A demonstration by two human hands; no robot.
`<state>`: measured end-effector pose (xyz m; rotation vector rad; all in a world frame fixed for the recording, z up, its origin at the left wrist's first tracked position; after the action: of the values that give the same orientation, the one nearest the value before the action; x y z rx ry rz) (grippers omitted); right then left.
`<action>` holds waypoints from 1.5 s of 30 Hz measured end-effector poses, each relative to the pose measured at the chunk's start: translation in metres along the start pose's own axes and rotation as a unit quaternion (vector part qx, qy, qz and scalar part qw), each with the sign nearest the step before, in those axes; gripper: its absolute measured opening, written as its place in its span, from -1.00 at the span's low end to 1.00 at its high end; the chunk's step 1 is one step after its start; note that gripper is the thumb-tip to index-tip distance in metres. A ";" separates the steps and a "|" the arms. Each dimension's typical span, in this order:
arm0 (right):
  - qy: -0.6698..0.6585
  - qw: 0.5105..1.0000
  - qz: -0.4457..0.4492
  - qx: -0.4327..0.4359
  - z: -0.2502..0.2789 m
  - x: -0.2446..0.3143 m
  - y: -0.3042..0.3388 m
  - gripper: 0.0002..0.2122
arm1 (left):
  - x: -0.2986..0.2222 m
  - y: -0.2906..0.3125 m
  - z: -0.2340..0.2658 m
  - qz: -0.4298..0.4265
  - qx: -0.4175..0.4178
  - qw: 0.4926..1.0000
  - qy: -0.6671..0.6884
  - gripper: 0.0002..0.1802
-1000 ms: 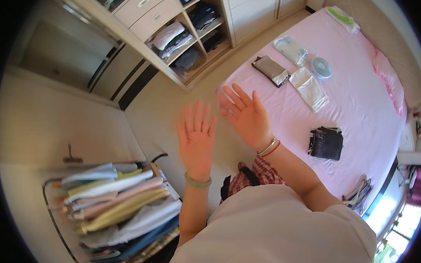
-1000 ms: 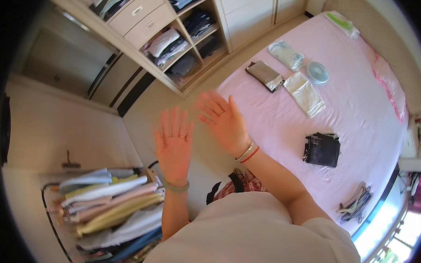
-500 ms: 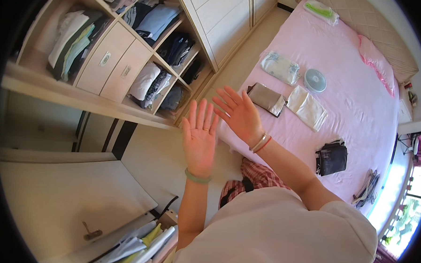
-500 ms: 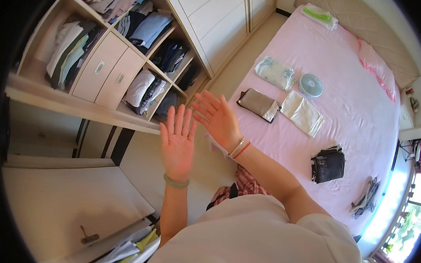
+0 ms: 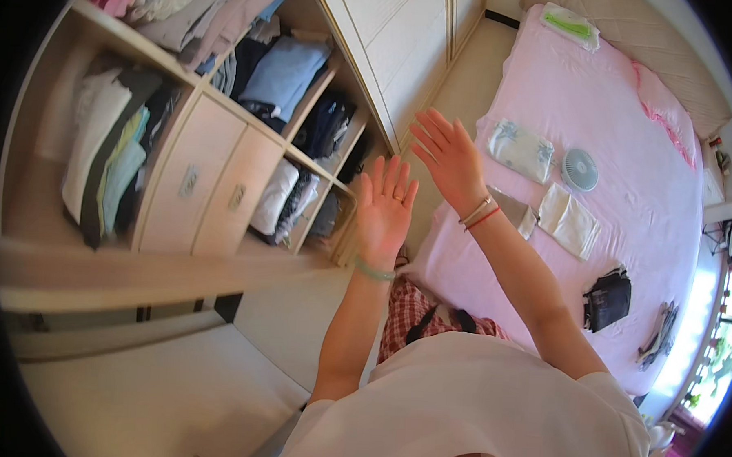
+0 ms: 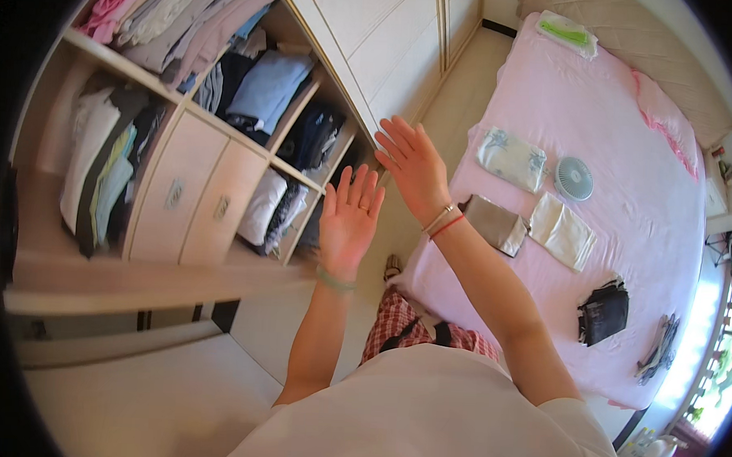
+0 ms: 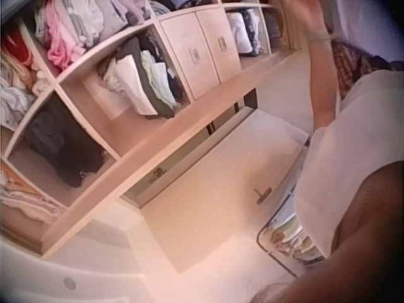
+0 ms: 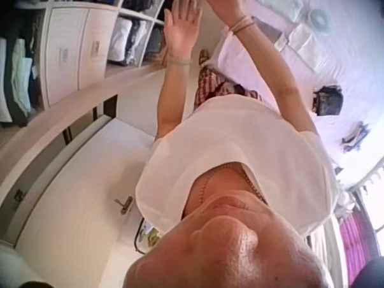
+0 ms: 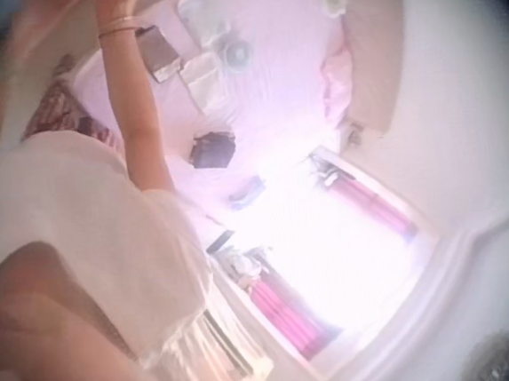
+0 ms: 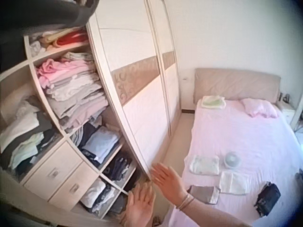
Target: The person folds various clothing items, including pants and shirts, on a bed and places them into a wardrobe. The person also folds and stores several towels and other fabric items in the wardrobe and a nearby storage unit.
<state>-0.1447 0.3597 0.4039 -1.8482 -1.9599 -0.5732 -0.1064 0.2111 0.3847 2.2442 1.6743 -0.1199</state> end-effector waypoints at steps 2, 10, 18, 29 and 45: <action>0.049 0.999 0.017 0.012 -0.019 -0.008 -0.049 -0.44 | -0.024 -0.045 -0.001 0.015 -0.003 1.000 -0.006 -0.47; 0.049 0.997 0.041 -0.047 -0.056 -0.048 -0.240 -0.40 | -0.108 -0.217 -0.032 0.061 0.044 0.996 -0.037 -0.28; 0.214 0.967 0.024 -0.138 -0.073 -0.053 -0.331 -0.36 | -0.134 -0.328 -0.015 0.120 -0.005 0.990 0.076 -0.29; 0.510 0.828 0.199 -0.120 -0.061 -0.053 -0.363 -0.44 | -0.139 -0.366 -0.004 0.161 -0.021 0.984 0.071 -0.42; 0.558 0.785 0.258 -0.076 -0.086 -0.104 -0.293 -0.46 | -0.162 -0.283 0.041 0.194 0.070 0.963 0.171 -0.51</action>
<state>-0.4315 0.2111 0.4112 -1.4186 -0.6078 -1.2603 -0.4175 0.1204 0.3282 2.7817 1.3690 0.2662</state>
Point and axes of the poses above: each hand's wrist, its own y-axis away from the middle knuckle, its own z-axis out of the back of the hand, x = y × z, the point moved 1 cm from there along -y, towards the middle knuckle
